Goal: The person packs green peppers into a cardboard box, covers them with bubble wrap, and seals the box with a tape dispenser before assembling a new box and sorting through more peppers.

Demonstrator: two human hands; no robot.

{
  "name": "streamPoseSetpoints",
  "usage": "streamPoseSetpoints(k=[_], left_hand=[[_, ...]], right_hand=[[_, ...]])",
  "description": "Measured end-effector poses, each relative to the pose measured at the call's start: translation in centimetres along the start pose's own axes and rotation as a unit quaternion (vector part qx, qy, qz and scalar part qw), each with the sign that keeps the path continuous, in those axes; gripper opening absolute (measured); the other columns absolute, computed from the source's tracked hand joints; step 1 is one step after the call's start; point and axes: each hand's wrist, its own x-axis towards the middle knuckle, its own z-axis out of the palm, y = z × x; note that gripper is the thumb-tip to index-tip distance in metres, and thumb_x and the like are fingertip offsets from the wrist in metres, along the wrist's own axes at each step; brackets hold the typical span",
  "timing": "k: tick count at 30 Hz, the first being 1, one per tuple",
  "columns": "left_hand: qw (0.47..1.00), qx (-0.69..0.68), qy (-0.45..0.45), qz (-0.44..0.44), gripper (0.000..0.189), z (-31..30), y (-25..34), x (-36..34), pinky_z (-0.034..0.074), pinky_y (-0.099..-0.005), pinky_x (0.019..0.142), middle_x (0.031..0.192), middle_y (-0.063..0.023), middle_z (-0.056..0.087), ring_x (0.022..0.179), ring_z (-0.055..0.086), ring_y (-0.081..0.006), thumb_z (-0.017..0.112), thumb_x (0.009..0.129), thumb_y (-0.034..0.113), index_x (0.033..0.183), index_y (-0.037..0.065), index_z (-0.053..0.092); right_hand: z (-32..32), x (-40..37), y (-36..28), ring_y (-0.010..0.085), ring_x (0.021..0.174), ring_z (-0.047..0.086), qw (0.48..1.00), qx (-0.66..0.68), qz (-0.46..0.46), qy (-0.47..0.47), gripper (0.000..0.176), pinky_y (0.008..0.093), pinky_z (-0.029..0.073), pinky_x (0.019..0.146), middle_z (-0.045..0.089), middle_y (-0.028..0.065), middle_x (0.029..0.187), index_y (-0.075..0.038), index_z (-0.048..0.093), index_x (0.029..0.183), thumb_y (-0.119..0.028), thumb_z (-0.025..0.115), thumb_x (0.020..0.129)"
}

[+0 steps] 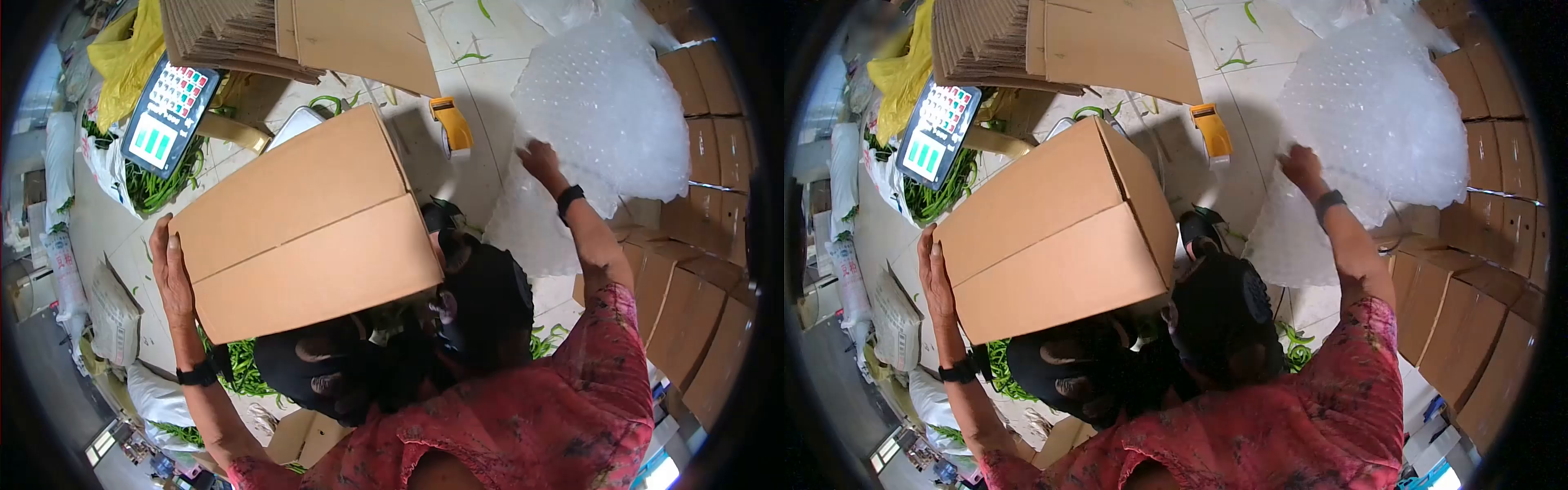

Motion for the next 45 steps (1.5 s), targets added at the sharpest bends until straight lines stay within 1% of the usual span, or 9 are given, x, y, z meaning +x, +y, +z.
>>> streamPoseSetpoints(k=[4, 12, 18, 23, 27, 29, 33, 43, 45], left_hand=[[1.000, 0.022, 0.009, -0.018, 0.045, 1.0, 1.3, -0.5, 0.030, -0.0358, 0.110, 0.136, -0.0148, 0.047, 0.129, 0.043, -0.0249, 0.045, 0.102, 0.028, 0.134, -0.003, 0.046], [0.999, 0.013, 0.002, -0.030, 0.044, 1.0, 1.6, -0.5, 0.029, -0.0358, 0.110, 0.133, -0.0141, 0.049, 0.128, 0.043, -0.0241, 0.046, 0.102, 0.028, 0.133, -0.003, 0.047], [1.000, 0.006, 0.008, 0.007, 0.040, 0.7, 0.5, -0.8, 0.030, -0.0347, 0.109, 0.133, -0.0135, 0.050, 0.126, 0.045, -0.0240, 0.045, 0.101, 0.023, 0.131, -0.003, 0.048], [0.999, 0.008, 0.014, 0.037, 0.037, 0.3, 0.8, -0.5, 0.034, -0.0333, 0.107, 0.128, -0.0152, 0.053, 0.126, 0.047, -0.0246, 0.047, 0.099, 0.020, 0.130, 0.000, 0.050], [0.996, -0.028, 0.030, 0.073, 0.036, 0.0, -1.0, -0.7, 0.036, -0.0334, 0.105, 0.122, -0.0165, 0.053, 0.121, 0.050, -0.0268, 0.048, 0.099, 0.021, 0.128, 0.000, 0.051], [0.993, 0.001, 0.026, 0.114, 0.035, -0.2, -1.1, -0.8, 0.037, -0.0347, 0.103, 0.121, -0.0190, 0.053, 0.118, 0.051, -0.0295, 0.048, 0.098, 0.020, 0.126, -0.001, 0.052], [0.988, -0.017, 0.059, 0.139, 0.033, -0.2, -1.6, -0.7, 0.038, -0.0374, 0.102, 0.118, -0.0211, 0.054, 0.115, 0.051, -0.0338, 0.049, 0.096, 0.018, 0.123, 0.000, 0.054], [0.929, 0.081, 0.274, 0.236, 0.038, -1.8, 1.7, -3.5, 0.047, -0.0368, 0.091, 0.112, -0.0167, 0.059, 0.109, 0.057, -0.0301, 0.053, 0.098, 0.030, 0.123, 0.001, 0.055], [0.948, -0.306, 0.087, 0.027, 0.045, -2.8, 5.4, -6.1, 0.051, -0.0311, 0.077, 0.099, -0.0110, 0.063, 0.097, 0.062, -0.0211, 0.052, 0.098, 0.041, 0.118, 0.001, 0.058]], right_hand=[[2.1, 5.7, -10.5, 0.0317, 0.091, 0.069, 0.984, 0.178, -0.012, 0.017, 0.082, 0.0403, 0.053, 0.083, 0.070, 0.0213, 0.098, 0.008, 0.062, 0.112, -0.059, 0.077, 0.067], [7.2, 8.4, -12.6, 0.0209, 0.074, 0.066, 0.953, 0.287, 0.087, -0.038, 0.065, 0.0344, 0.052, 0.063, 0.068, 0.0126, 0.089, 0.004, 0.059, 0.114, -0.036, 0.080, 0.067], [-8.3, -6.7, -11.1, 0.0121, 0.092, 0.057, 0.723, 0.688, -0.001, -0.060, 0.041, 0.0252, 0.047, 0.078, 0.060, 0.0046, 0.104, -0.002, 0.054, 0.120, -0.015, 0.065, 0.083], [-21.9, -13.1, -16.0, 0.0110, 0.093, 0.058, 0.822, 0.546, -0.163, -0.014, 0.043, 0.0255, 0.047, 0.083, 0.061, 0.0002, 0.104, -0.005, 0.055, 0.122, -0.008, 0.067, 0.081], [-27.1, -18.6, -22.1, 0.0117, 0.095, 0.059, 0.770, 0.566, -0.294, -0.017, 0.046, 0.0274, 0.048, 0.083, 0.062, 0.0019, 0.105, -0.004, 0.055, 0.121, -0.008, 0.072, 0.078], [-28.1, -21.0, -25.5, 0.0123, 0.097, 0.059, 0.859, 0.353, -0.359, 0.094, 0.048, 0.0290, 0.048, 0.084, 0.064, 0.0053, 0.105, -0.003, 0.055, 0.120, -0.008, 0.076, 0.077], [-25.6, -21.9, -32.4, 0.0218, 0.085, 0.065, 0.787, 0.285, -0.536, 0.114, 0.056, 0.0336, 0.052, 0.077, 0.066, 0.0100, 0.098, -0.003, 0.055, 0.116, -0.016, 0.084, 0.070], [-23.6, -23.2, -37.8, 0.0396, 0.088, 0.065, 0.843, 0.115, -0.522, 0.053, 0.056, 0.0423, 0.052, 0.075, 0.066, 0.0171, 0.093, -0.007, 0.052, 0.109, -0.030, 0.083, 0.069], [-23.4, -23.6, -38.3, 0.0387, 0.087, 0.066, 0.844, 0.127, -0.519, 0.049, 0.054, 0.0417, 0.052, 0.074, 0.066, 0.0175, 0.093, -0.006, 0.053, 0.108, -0.030, 0.083, 0.069]])
